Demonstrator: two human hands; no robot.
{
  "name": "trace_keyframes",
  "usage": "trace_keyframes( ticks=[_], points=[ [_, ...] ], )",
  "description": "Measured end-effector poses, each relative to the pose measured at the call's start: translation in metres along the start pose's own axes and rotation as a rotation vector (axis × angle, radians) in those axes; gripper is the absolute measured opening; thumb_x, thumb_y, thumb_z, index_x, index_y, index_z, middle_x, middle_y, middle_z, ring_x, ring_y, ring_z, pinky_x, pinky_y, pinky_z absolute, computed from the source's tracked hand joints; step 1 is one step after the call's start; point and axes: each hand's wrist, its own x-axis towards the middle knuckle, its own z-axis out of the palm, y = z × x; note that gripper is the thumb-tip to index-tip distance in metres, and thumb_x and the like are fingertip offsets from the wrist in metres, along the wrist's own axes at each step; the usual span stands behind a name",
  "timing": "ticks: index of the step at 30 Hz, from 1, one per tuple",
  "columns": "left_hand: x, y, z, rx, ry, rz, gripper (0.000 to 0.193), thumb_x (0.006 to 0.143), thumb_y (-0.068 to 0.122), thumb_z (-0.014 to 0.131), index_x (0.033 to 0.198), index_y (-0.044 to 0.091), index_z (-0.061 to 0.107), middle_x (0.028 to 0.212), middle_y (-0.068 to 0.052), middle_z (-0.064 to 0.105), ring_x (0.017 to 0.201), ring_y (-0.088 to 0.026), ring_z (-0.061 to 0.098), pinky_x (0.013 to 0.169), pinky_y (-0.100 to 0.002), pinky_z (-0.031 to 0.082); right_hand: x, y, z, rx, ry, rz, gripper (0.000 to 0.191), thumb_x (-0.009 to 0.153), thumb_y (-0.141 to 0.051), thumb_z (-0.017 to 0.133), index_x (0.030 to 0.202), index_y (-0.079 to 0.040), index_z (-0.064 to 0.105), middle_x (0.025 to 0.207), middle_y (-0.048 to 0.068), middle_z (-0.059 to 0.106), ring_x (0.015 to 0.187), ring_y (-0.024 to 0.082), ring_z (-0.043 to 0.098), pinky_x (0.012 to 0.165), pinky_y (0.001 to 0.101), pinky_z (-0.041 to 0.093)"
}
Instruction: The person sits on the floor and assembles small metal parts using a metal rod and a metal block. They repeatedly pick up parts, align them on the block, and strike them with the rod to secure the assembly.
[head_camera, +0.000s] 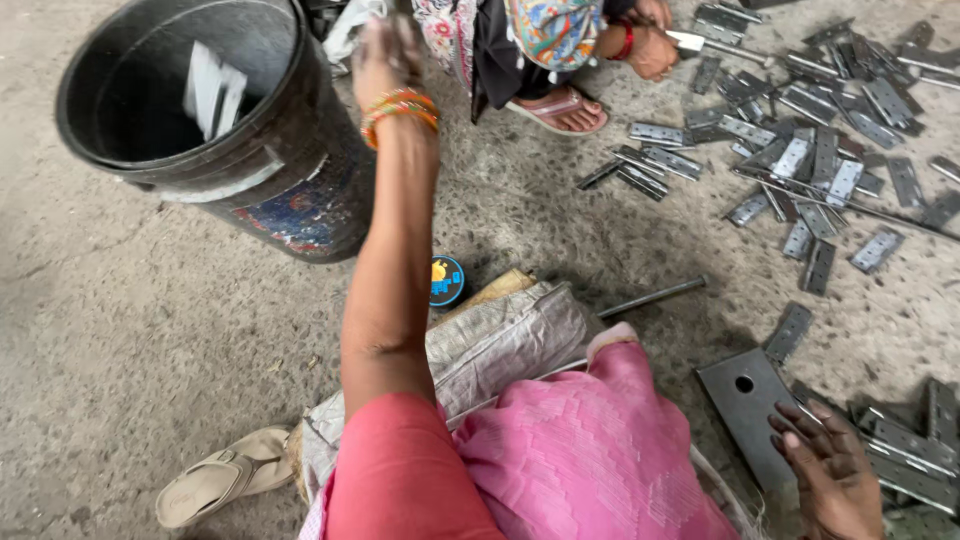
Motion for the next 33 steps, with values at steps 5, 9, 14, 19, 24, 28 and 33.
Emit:
trace_keyframes(
  ticks=[5, 9, 14, 19, 24, 28, 33],
  points=[
    [-0.051, -0.143, -0.038, 0.23, -0.073, -0.372, 0.021, 0.087, 0.011, 0.077, 0.105, 0.003, 0.069, 0.083, -0.009, 0.073, 0.066, -0.018, 0.068, 0.054, -0.028, 0.055, -0.016, 0.005, -0.055, -0.145, -0.096, 0.019, 0.062, 0.09, 0.0, 0.062, 0.149, 0.003, 0.044, 0.141, 0.024, 0.06, 0.131, 0.032, 0.06, 0.106, 0.0434, 0.051],
    [-0.145, -0.233, -0.056, 0.577, -0.209, -0.743, 0.017, 0.09, 0.01, 0.082, 0.099, 0.006, 0.068, 0.084, -0.008, 0.075, 0.071, -0.019, 0.07, 0.056, -0.029, 0.053, -0.057, 0.049, -0.116, -0.154, 0.052, 0.022, 0.063, 0.089, -0.007, 0.066, 0.15, -0.001, 0.047, 0.139, 0.015, 0.062, 0.128, 0.027, 0.061, 0.101, 0.0378, 0.054],
    [-0.29, -0.301, -0.079, 0.977, -0.75, -1.04, 0.016, 0.093, 0.013, 0.076, 0.104, 0.005, 0.069, 0.087, -0.008, 0.076, 0.071, -0.018, 0.073, 0.058, -0.031, 0.057, -0.069, 0.111, -0.151, 0.089, 0.439, 0.137, 0.043, 0.094, -0.015, 0.073, 0.134, -0.003, 0.061, 0.119, 0.01, 0.073, 0.1, 0.02, 0.073, 0.077, 0.0299, 0.058],
    [-0.402, -0.344, -0.091, 1.382, -1.592, -1.007, 0.016, 0.093, 0.016, 0.075, 0.105, 0.005, 0.074, 0.088, -0.008, 0.075, 0.072, -0.018, 0.07, 0.06, -0.032, 0.057, -0.044, 0.127, -0.157, 0.158, 0.544, 0.113, 0.043, 0.094, -0.011, 0.071, 0.134, -0.005, 0.059, 0.11, 0.008, 0.075, 0.091, 0.019, 0.075, 0.068, 0.0295, 0.056],
    [-0.471, -0.39, -0.086, 1.584, -2.549, -0.186, 0.022, 0.087, 0.026, 0.08, 0.102, 0.01, 0.076, 0.1, -0.012, 0.076, 0.095, -0.031, 0.072, 0.085, -0.044, 0.057, -0.025, 0.143, -0.152, 0.254, 0.566, 0.099, 0.044, 0.096, -0.006, 0.064, 0.138, -0.003, 0.05, 0.115, 0.008, 0.076, 0.092, 0.018, 0.076, 0.069, 0.0293, 0.057],
    [-0.526, -0.429, -0.086, 1.79, -2.737, 0.007, 0.026, 0.088, 0.025, 0.078, 0.108, 0.01, 0.072, 0.115, -0.017, 0.071, 0.111, -0.037, 0.067, 0.097, -0.048, 0.053, -0.015, 0.148, -0.141, 0.327, 0.565, 0.087, 0.046, 0.097, -0.006, 0.062, 0.14, -0.003, 0.047, 0.119, 0.009, 0.074, 0.094, 0.017, 0.074, 0.072, 0.0287, 0.058],
    [-0.553, -0.451, -0.128, 1.746, -2.591, 0.192, 0.045, 0.079, 0.01, 0.075, 0.122, 0.005, 0.06, 0.125, -0.021, 0.063, 0.116, -0.039, 0.062, 0.096, -0.046, 0.052, -0.023, 0.137, -0.127, 0.298, 0.581, 0.128, 0.047, 0.096, -0.006, 0.062, 0.141, -0.004, 0.047, 0.122, 0.01, 0.073, 0.098, 0.017, 0.074, 0.077, 0.0295, 0.057]
  ],
)
